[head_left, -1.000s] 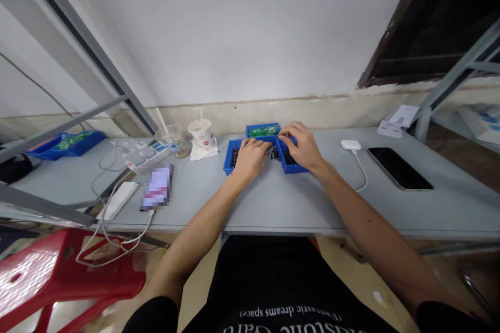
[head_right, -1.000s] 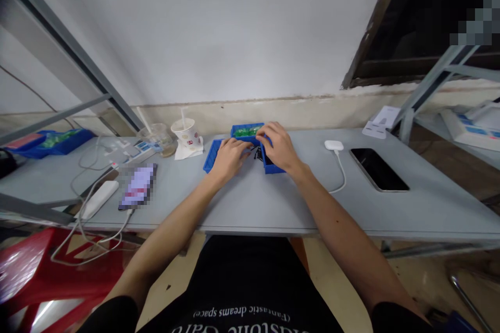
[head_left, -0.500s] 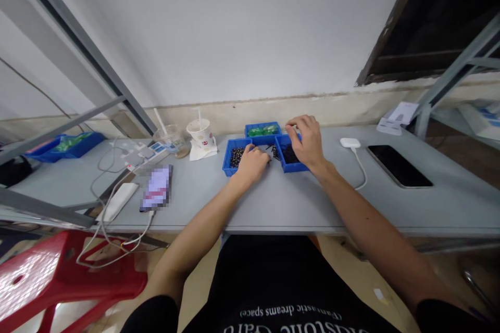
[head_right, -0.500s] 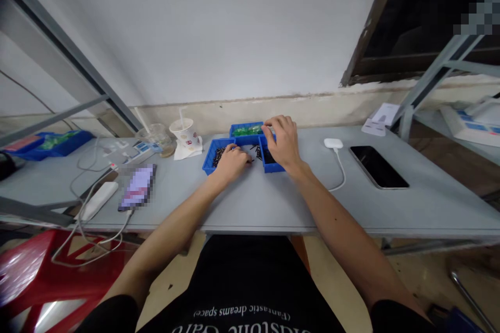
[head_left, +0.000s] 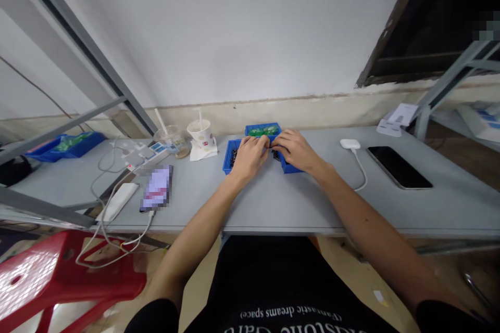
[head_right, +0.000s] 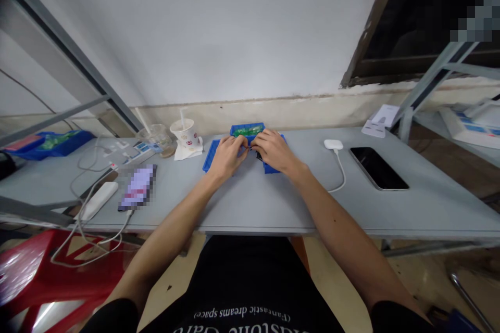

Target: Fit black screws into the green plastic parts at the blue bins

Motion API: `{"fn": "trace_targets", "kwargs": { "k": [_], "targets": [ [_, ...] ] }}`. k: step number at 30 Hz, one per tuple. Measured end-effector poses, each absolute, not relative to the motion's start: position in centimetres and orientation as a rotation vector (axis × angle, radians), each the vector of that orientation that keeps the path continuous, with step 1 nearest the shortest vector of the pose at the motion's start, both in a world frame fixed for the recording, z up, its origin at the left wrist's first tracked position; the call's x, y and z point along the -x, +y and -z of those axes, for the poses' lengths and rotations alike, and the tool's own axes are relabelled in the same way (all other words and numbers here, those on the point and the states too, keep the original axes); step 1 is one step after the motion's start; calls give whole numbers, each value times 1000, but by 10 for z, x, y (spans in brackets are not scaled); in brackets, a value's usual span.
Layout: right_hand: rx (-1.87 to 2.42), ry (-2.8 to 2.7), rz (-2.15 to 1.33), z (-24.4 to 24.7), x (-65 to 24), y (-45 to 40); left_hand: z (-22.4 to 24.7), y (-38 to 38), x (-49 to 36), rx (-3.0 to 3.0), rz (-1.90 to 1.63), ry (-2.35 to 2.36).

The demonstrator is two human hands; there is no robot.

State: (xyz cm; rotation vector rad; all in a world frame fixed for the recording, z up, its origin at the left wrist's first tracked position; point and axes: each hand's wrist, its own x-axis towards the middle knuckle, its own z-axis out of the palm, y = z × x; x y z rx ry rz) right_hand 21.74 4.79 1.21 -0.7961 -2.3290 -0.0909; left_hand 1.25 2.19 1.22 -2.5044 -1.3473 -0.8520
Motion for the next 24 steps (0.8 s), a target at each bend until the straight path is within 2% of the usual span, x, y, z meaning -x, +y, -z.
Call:
{"fn": "trace_targets", "kwargs": {
  "k": [9,18,24],
  "targets": [
    [865,-2226,109,-15,-219,48,-12,22,-17,2448,1042,-1354],
    [1135,-1786,284,-17,-229,52,4,23,-26,2551,208,-1320],
    [1149,-1767,302,-14,-228,53,8,24,-28,2543,82,-1341]
  ]
}}
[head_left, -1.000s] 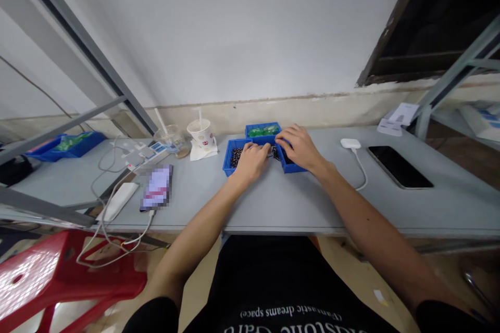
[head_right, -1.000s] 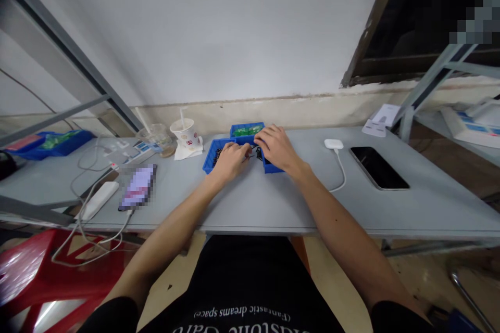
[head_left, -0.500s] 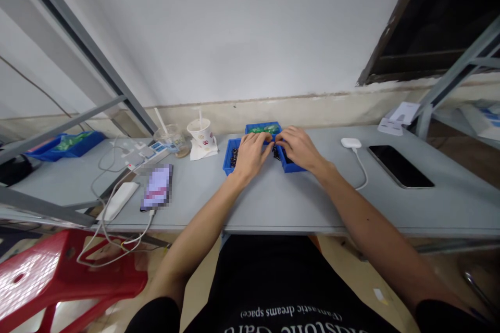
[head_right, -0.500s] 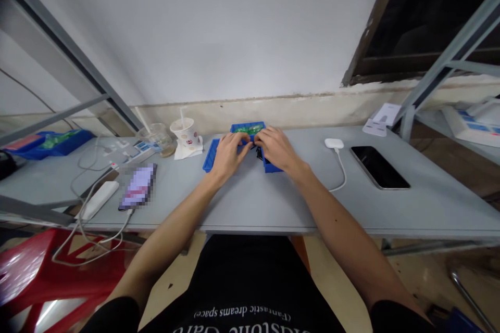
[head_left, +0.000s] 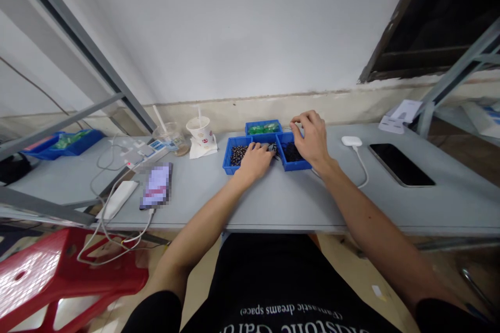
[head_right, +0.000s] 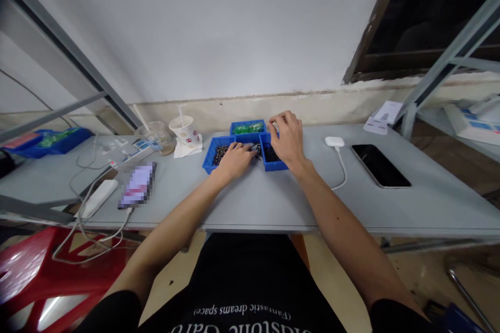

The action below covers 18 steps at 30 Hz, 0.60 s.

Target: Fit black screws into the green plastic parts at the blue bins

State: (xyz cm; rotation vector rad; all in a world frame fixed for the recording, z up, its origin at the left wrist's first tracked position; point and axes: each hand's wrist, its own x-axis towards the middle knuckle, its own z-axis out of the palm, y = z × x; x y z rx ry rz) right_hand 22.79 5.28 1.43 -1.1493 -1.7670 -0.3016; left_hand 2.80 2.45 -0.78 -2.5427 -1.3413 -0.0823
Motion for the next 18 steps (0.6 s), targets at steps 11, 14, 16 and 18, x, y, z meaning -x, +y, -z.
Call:
{"fn": "trace_targets", "kwargs": {
  "k": [11,14,16,18],
  "targets": [
    [1008,-2137,138,-11,-223,51,9,24,-24,2519,323,-1275],
    [931,-2300,101,-9,-222,51,5,21,-22,2484,446,-1344],
    [887,-2361,77,-8,-221,51,0,20,-21,2479,518,-1377],
    [864,-2373,52,-9,-221,50,-4,20,-19,2491,589,-1391]
  ]
}}
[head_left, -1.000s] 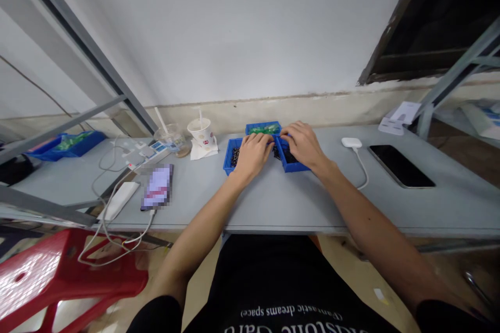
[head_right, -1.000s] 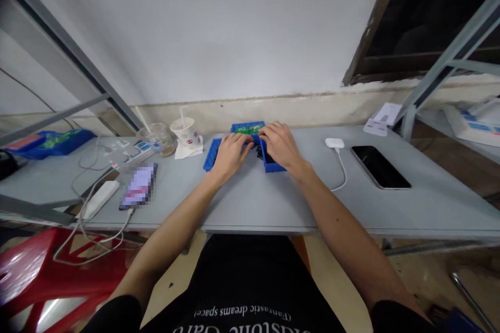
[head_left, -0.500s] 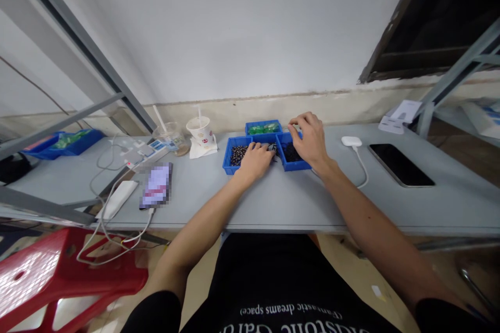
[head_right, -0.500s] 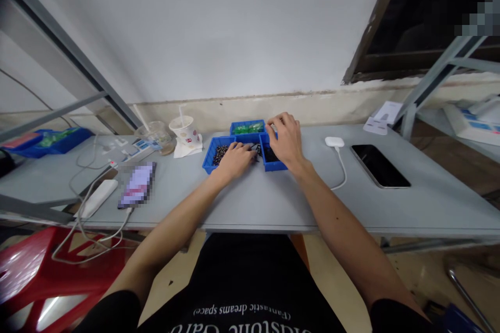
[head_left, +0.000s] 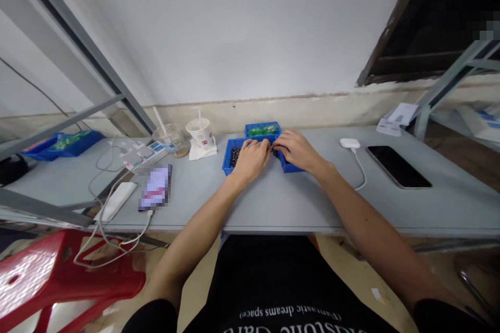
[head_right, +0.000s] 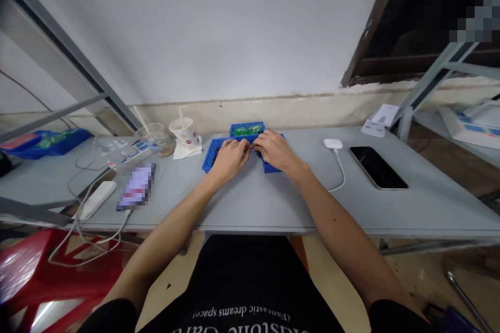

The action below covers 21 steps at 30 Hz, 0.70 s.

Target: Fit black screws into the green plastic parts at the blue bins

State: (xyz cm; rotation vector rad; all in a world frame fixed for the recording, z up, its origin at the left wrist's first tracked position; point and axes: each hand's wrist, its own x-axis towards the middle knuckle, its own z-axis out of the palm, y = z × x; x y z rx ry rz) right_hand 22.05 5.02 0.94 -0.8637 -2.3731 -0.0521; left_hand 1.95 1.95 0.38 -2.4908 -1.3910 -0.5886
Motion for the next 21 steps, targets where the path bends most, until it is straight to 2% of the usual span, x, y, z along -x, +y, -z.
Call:
{"fn": "trace_targets", "kwargs": {
  "k": [8,15,18,21],
  "targets": [
    [848,-2232,63,-19,-218,43,-13,19,-17,2500,877,-1339],
    [906,-2156,137,-22,-221,42,-14,20,-21,2474,961,-1391],
    [994,-2006,209,-24,-228,44,-10,23,-24,2473,843,-1416],
    [1064,-1906,251,-24,-235,49,-1,25,-28,2519,544,-1312]
  ]
}}
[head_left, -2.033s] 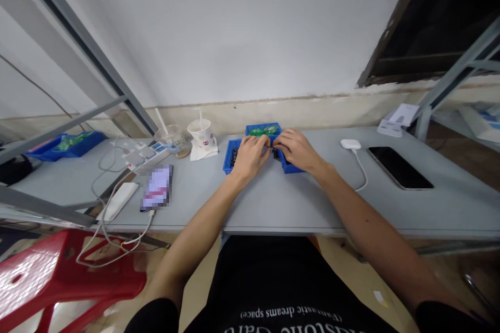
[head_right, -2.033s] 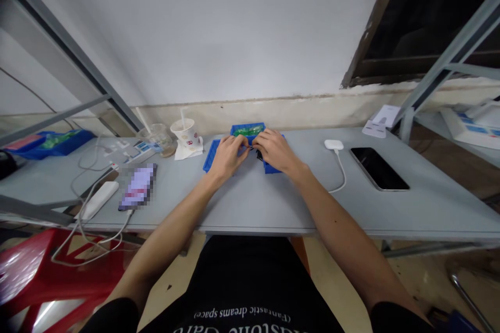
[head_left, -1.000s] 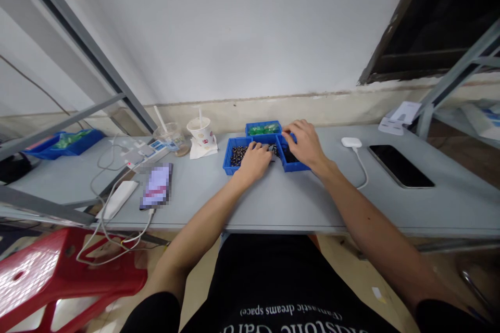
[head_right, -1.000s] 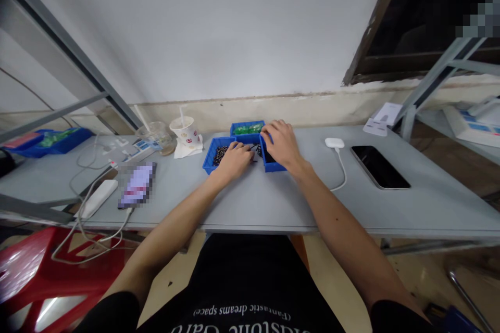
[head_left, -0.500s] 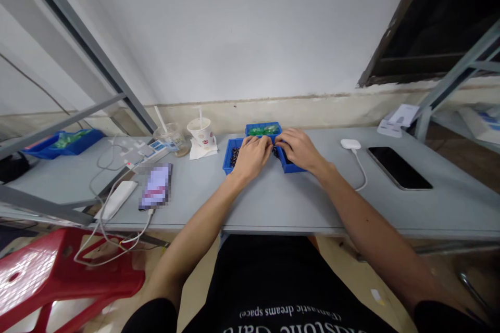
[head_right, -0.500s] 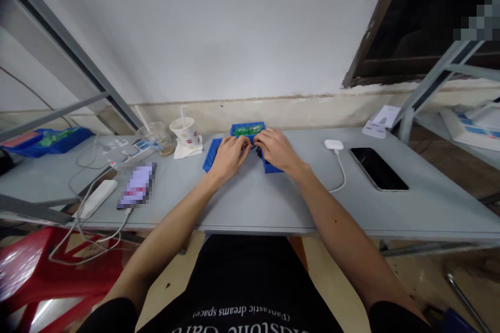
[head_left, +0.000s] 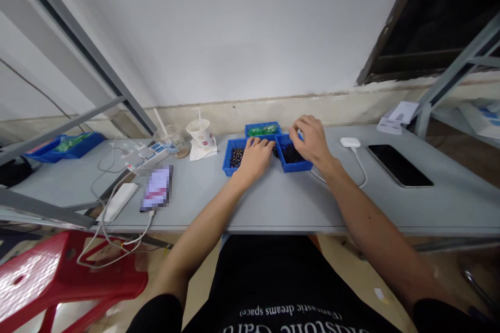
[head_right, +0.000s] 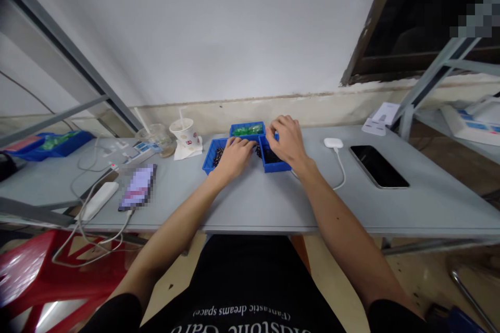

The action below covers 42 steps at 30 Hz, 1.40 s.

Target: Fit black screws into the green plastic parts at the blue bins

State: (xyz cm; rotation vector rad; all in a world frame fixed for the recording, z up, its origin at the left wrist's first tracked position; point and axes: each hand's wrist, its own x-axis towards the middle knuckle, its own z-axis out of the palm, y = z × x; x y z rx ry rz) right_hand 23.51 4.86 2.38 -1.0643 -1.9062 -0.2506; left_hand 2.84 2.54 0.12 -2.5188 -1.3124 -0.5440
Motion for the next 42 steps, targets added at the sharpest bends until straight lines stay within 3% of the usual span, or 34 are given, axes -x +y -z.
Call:
{"fn": "trace_targets", "kwargs": {
  "k": [8,21,33,42],
  "targets": [
    [1173,-1906,271,-18,-233,54,11,23,-36,2542,218,-1207],
    [1121,-1958,262,-12,-231,57,12,29,-33,2566,298,-1302],
    [816,-2311,62,-14,-224,50,-4,27,-10,2528,1006,-1337],
    [789,-2291,25,-14,-219,47,-7,21,-12,2489,1169,-1267]
  ]
}}
